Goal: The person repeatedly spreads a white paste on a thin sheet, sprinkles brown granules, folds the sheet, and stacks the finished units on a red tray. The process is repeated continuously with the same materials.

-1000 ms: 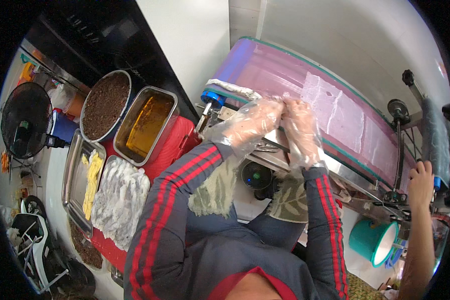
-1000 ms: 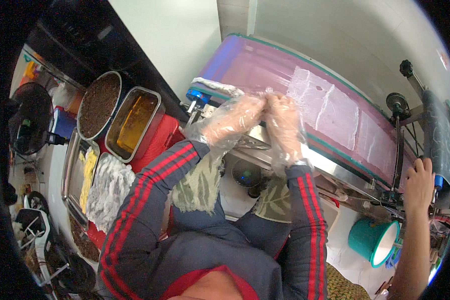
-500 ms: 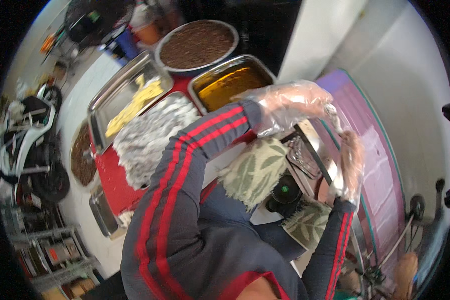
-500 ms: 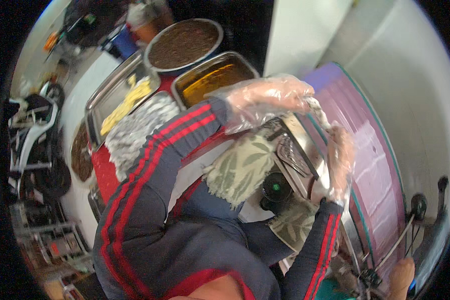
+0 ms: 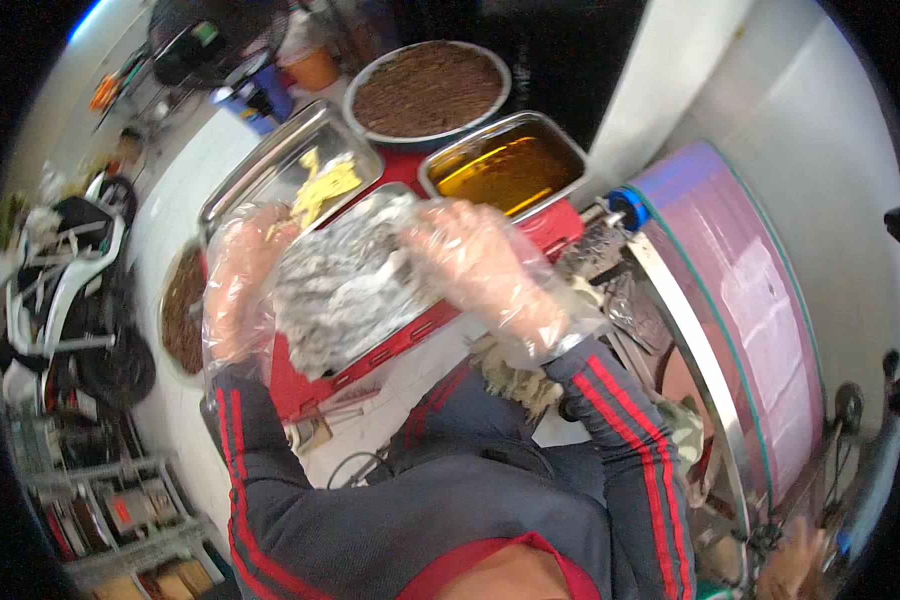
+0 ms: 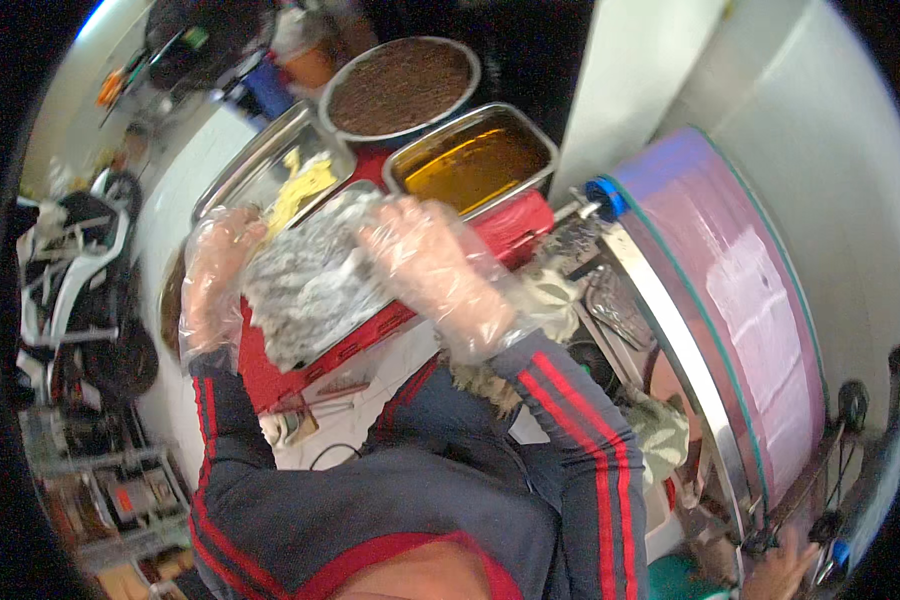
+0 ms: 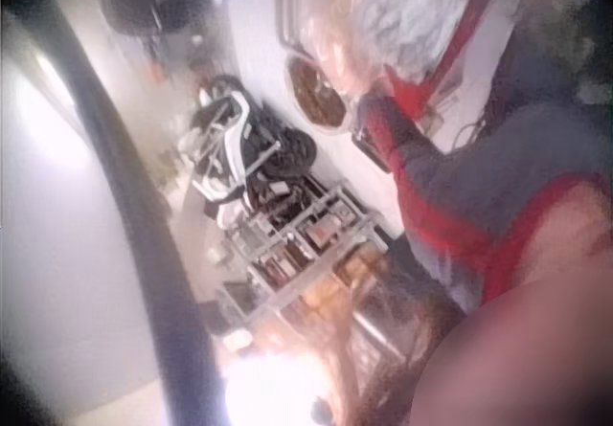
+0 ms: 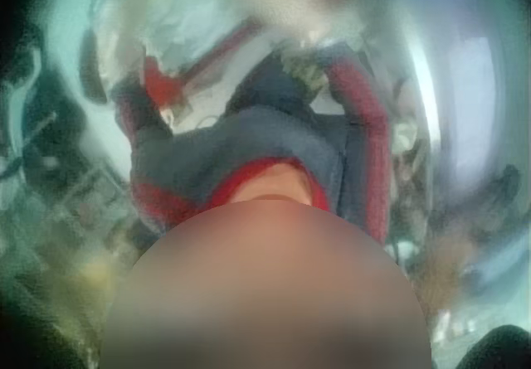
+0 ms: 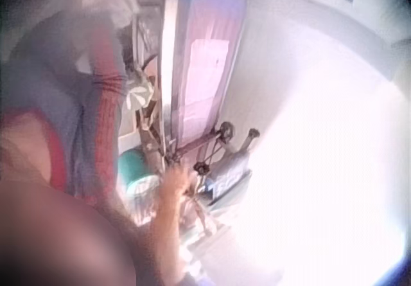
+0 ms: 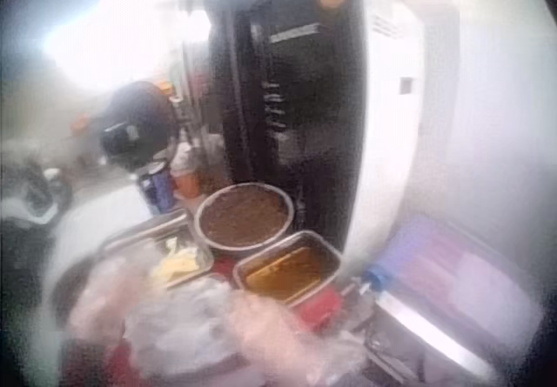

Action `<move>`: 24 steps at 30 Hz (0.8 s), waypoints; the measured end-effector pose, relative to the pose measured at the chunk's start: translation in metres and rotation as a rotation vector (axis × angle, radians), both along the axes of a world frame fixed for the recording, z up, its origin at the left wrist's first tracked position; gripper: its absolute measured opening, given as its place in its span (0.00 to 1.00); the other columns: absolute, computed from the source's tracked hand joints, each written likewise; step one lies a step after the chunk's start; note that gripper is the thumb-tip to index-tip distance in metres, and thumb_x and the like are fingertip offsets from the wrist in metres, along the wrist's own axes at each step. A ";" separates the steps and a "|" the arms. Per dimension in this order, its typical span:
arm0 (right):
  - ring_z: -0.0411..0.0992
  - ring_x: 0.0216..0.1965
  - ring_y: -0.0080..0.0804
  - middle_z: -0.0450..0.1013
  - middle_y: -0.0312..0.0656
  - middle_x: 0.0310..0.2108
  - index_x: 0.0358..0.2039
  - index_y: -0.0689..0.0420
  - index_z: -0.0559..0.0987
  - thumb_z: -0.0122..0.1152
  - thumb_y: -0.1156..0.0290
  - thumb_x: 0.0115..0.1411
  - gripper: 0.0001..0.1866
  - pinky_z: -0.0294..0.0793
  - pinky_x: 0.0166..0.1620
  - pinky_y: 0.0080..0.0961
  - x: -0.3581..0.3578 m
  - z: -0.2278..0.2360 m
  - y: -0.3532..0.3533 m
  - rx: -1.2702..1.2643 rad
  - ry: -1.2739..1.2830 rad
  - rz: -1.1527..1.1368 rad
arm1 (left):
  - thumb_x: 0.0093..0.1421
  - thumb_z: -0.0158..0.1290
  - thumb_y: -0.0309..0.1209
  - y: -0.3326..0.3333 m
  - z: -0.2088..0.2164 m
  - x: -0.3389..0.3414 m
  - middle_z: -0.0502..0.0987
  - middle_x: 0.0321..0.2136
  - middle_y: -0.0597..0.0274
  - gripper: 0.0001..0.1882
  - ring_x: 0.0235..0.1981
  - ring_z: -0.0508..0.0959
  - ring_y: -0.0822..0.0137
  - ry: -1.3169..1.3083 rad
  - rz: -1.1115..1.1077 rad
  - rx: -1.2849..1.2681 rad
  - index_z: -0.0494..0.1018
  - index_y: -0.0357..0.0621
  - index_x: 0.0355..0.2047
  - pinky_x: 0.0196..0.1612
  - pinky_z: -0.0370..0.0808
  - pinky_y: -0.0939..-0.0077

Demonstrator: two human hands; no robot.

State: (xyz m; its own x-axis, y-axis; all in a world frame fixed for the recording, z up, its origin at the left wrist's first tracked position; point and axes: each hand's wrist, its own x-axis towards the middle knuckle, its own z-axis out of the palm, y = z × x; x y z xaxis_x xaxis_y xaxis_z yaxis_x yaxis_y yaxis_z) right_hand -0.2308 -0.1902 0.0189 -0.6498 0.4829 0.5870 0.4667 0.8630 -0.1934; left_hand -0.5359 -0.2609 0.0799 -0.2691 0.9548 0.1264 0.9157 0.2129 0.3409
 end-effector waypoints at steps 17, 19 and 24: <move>0.72 0.49 0.50 0.74 0.46 0.50 0.49 0.54 0.79 0.68 0.71 0.54 0.20 0.72 0.50 0.46 0.206 -0.037 -0.061 -0.433 0.092 -0.528 | 0.65 0.56 0.30 0.340 -0.109 -0.008 0.80 0.49 0.35 0.21 0.52 0.80 0.41 0.121 -0.489 0.106 0.75 0.36 0.58 0.55 0.76 0.53; 0.72 0.49 0.49 0.75 0.45 0.49 0.50 0.54 0.79 0.68 0.71 0.55 0.21 0.72 0.51 0.45 0.207 -0.040 -0.060 -0.357 0.130 -0.510 | 0.66 0.54 0.30 0.312 -0.081 -0.001 0.81 0.47 0.35 0.19 0.50 0.81 0.40 0.321 -0.504 0.071 0.75 0.38 0.56 0.52 0.76 0.52; 0.73 0.51 0.47 0.76 0.47 0.49 0.53 0.55 0.78 0.66 0.74 0.59 0.20 0.74 0.53 0.42 0.259 -0.047 -0.064 -0.230 0.297 -0.567 | 0.69 0.52 0.30 0.272 -0.023 0.065 0.82 0.44 0.41 0.15 0.47 0.81 0.41 0.352 -0.431 0.385 0.76 0.39 0.53 0.49 0.76 0.53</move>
State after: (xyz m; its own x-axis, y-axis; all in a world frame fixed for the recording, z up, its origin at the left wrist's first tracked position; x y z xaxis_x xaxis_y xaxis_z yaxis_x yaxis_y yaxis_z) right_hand 0.0286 -0.2542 -0.0285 -0.0859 0.8354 0.5429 0.7337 0.4217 -0.5328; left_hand -0.4713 0.0115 0.0570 0.2451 0.8370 0.4892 0.9619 -0.2731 -0.0146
